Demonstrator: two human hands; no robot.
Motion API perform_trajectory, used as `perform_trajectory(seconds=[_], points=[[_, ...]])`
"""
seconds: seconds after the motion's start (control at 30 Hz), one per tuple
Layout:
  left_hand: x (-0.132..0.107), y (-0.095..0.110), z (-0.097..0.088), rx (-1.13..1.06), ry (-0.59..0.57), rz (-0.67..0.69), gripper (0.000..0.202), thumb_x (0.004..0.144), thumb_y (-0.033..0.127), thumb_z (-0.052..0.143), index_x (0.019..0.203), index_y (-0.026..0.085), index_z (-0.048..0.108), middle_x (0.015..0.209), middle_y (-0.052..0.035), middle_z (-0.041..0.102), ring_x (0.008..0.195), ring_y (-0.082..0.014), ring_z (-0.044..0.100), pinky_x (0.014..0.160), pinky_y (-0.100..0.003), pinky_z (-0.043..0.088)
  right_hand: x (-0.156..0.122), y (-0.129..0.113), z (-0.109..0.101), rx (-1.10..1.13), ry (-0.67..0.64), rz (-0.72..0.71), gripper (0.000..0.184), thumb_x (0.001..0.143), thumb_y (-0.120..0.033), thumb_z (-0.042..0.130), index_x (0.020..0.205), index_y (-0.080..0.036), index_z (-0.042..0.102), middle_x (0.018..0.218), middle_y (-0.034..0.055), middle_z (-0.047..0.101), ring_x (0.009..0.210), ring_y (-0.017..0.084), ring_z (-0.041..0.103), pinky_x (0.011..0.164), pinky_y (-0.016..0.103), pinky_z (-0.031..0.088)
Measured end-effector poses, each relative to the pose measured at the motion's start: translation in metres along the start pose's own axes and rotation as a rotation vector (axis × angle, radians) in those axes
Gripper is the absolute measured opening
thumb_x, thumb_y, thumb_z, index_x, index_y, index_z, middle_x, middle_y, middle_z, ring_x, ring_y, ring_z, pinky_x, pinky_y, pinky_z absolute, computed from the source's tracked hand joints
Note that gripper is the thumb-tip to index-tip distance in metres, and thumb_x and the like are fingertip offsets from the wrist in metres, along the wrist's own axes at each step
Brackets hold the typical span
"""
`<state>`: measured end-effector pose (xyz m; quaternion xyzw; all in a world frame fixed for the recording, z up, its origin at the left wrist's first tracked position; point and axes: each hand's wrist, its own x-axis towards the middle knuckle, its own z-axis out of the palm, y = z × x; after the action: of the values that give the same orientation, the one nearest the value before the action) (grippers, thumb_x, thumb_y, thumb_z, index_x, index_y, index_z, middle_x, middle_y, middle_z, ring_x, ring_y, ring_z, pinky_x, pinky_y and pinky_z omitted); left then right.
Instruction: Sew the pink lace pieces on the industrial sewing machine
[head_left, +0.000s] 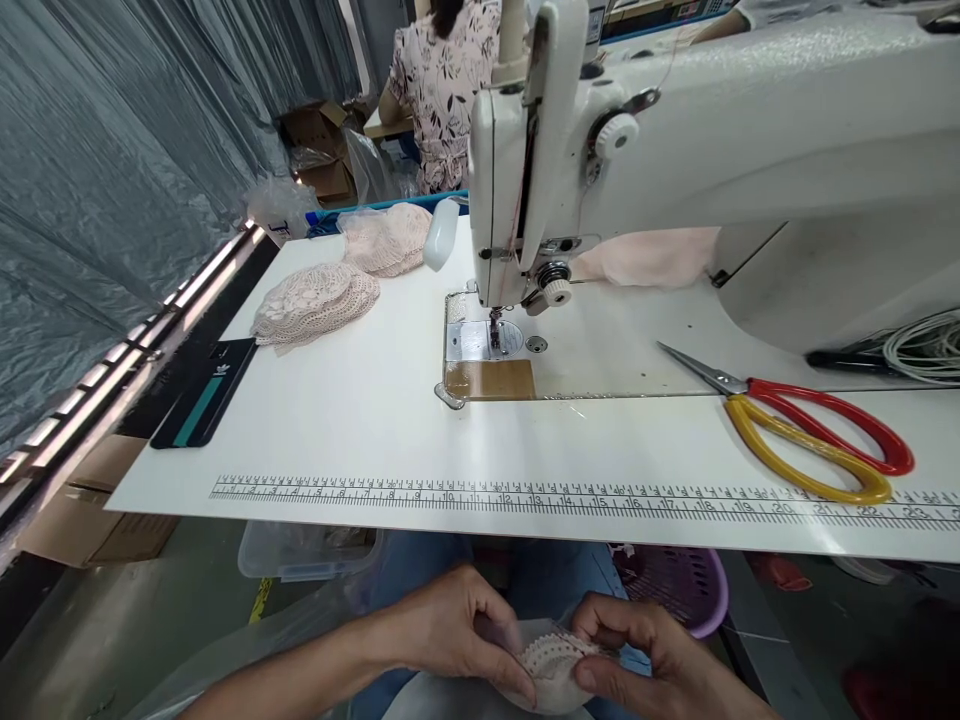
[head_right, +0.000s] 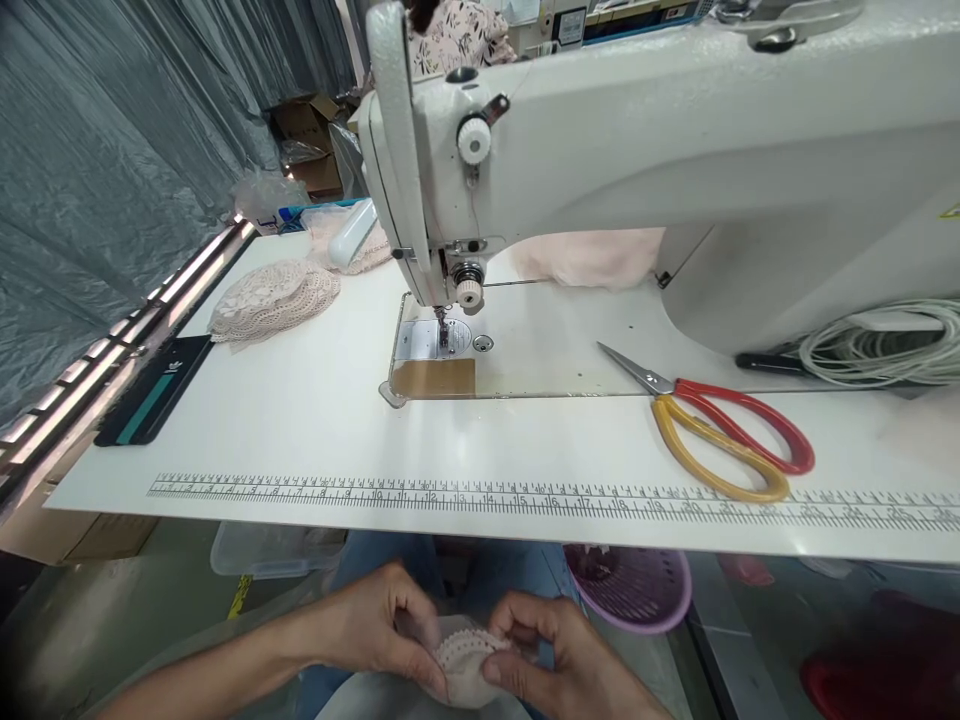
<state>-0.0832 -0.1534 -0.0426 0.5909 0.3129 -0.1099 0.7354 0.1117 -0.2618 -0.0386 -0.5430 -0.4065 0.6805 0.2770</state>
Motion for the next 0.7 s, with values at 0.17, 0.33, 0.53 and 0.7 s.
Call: perform_trajectory(seconds=[0.17, 0.33, 0.53, 0.7], points=[[-0.002, -0.005, 0.003, 0.022, 0.031, 0.004, 0.032, 0.056, 0.039, 0.080, 0.056, 0.012, 0.063, 0.049, 0.0060, 0.043, 0.050, -0.0051, 0.033, 0.045, -0.018, 0.024, -0.001, -0.001, 0.001, -0.006, -0.021, 0.001, 0.038, 0.075, -0.056, 0.061, 0.069, -0.020, 0.051, 0.065, -0.0031, 0.045, 0.065, 0.014, 0.039, 0.062, 0.025, 0.030], [-0.004, -0.006, 0.003, 0.015, 0.030, -0.026, 0.036, 0.055, 0.042, 0.080, 0.055, 0.012, 0.060, 0.050, 0.0063, 0.041, 0.051, -0.0051, 0.032, 0.045, -0.019, 0.022, -0.002, 0.002, 0.003, 0.011, -0.013, -0.005, 0.035, 0.077, -0.052, 0.060, 0.070, -0.020, 0.051, 0.063, -0.0043, 0.045, 0.063, 0.013, 0.037, 0.060, 0.025, 0.028], [-0.001, -0.002, 0.005, -0.025, -0.031, -0.063, 0.047, 0.045, 0.047, 0.084, 0.070, 0.012, 0.065, 0.055, 0.0067, 0.041, 0.052, -0.0049, 0.031, 0.045, -0.019, 0.020, 0.000, 0.005, 0.006, -0.033, -0.006, -0.019, 0.032, 0.079, -0.048, 0.059, 0.067, -0.020, 0.050, 0.060, -0.0052, 0.044, 0.060, 0.011, 0.036, 0.056, 0.024, 0.027], [0.004, 0.004, 0.013, -0.094, -0.008, -0.102, 0.047, 0.050, 0.052, 0.079, 0.059, 0.012, 0.056, 0.052, 0.0063, 0.039, 0.051, -0.0047, 0.029, 0.044, -0.020, 0.020, -0.001, 0.005, 0.005, -0.074, -0.008, -0.020, 0.030, 0.081, -0.047, 0.056, 0.068, -0.020, 0.050, 0.059, -0.0059, 0.042, 0.059, 0.011, 0.034, 0.056, 0.024, 0.026]])
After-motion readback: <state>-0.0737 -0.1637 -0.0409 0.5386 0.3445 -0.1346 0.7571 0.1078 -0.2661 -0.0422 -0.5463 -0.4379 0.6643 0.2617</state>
